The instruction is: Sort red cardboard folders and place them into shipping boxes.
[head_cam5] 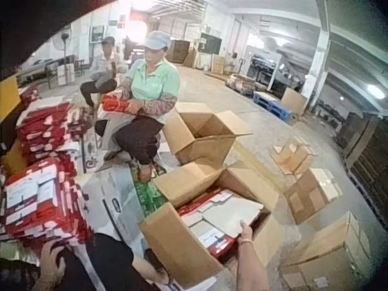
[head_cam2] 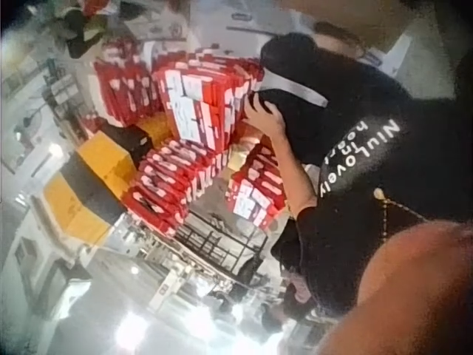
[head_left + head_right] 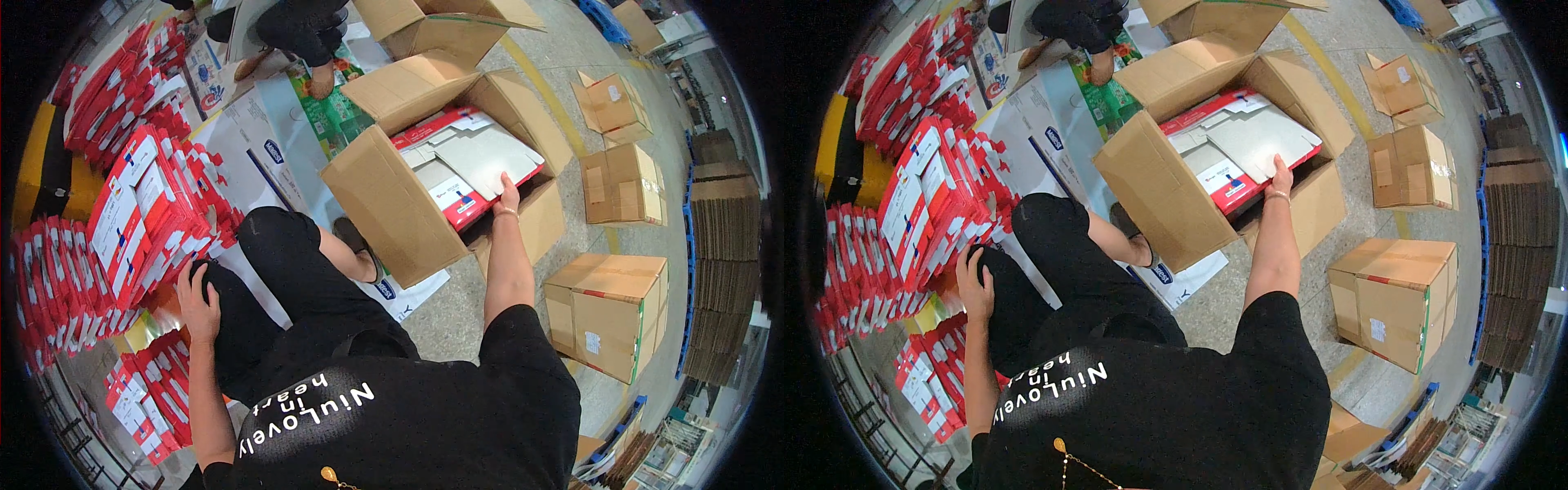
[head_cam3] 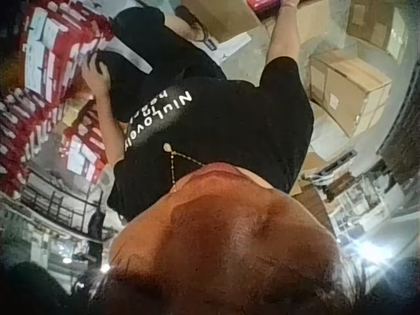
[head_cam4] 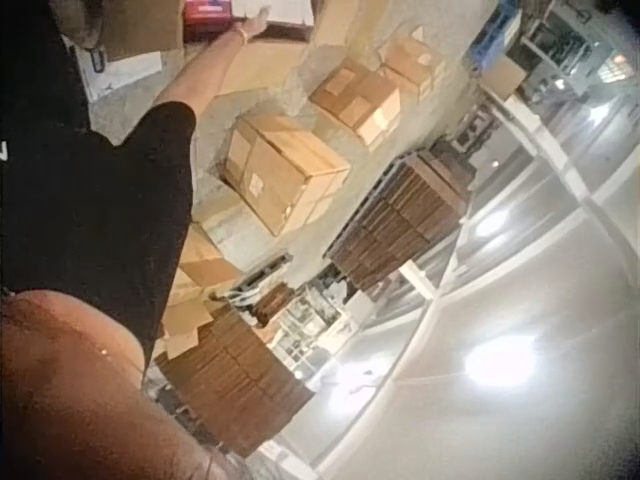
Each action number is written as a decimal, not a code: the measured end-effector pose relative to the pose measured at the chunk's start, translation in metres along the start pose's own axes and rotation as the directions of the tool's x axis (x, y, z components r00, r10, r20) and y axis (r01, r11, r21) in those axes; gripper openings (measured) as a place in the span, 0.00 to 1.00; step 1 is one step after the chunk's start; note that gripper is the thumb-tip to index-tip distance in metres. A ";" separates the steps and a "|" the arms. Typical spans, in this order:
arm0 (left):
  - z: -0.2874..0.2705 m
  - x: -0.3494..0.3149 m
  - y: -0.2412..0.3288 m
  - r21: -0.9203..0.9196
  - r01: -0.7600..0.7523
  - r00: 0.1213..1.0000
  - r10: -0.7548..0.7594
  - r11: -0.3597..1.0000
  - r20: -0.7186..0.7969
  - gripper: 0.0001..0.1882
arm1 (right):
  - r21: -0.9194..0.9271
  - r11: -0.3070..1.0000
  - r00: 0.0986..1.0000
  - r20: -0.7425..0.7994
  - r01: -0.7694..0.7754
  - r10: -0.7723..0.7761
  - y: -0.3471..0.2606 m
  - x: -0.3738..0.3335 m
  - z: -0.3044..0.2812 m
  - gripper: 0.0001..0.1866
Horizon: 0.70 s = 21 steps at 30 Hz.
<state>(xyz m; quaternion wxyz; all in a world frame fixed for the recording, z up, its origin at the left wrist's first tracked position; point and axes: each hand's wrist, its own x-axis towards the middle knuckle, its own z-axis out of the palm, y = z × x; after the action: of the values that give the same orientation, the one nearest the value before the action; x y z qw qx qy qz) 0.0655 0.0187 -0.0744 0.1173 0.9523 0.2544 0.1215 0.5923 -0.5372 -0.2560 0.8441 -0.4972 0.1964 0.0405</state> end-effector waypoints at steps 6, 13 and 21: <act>0.005 -0.004 -0.004 0.007 0.012 1.000 -0.012 1.000 -0.020 0.22 | -0.211 0.969 0.957 -0.283 -0.131 0.068 0.012 0.043 -0.044 0.26; -0.026 -0.029 -0.011 0.112 0.079 0.997 -0.077 0.991 -0.023 0.21 | -0.871 -0.467 0.916 0.300 0.150 -0.266 0.013 -0.053 0.088 0.44; -0.022 -0.015 -0.006 0.113 0.072 0.997 -0.069 0.991 -0.030 0.20 | -0.721 -0.656 0.871 -0.154 0.223 0.466 0.077 -0.082 0.097 0.49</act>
<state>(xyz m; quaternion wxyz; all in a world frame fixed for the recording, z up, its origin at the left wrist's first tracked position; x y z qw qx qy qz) 0.0432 0.0199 -0.0580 0.0638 0.9462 0.2957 0.1148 0.5243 -0.4050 -0.2476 -0.1035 -0.8977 -0.0442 0.4260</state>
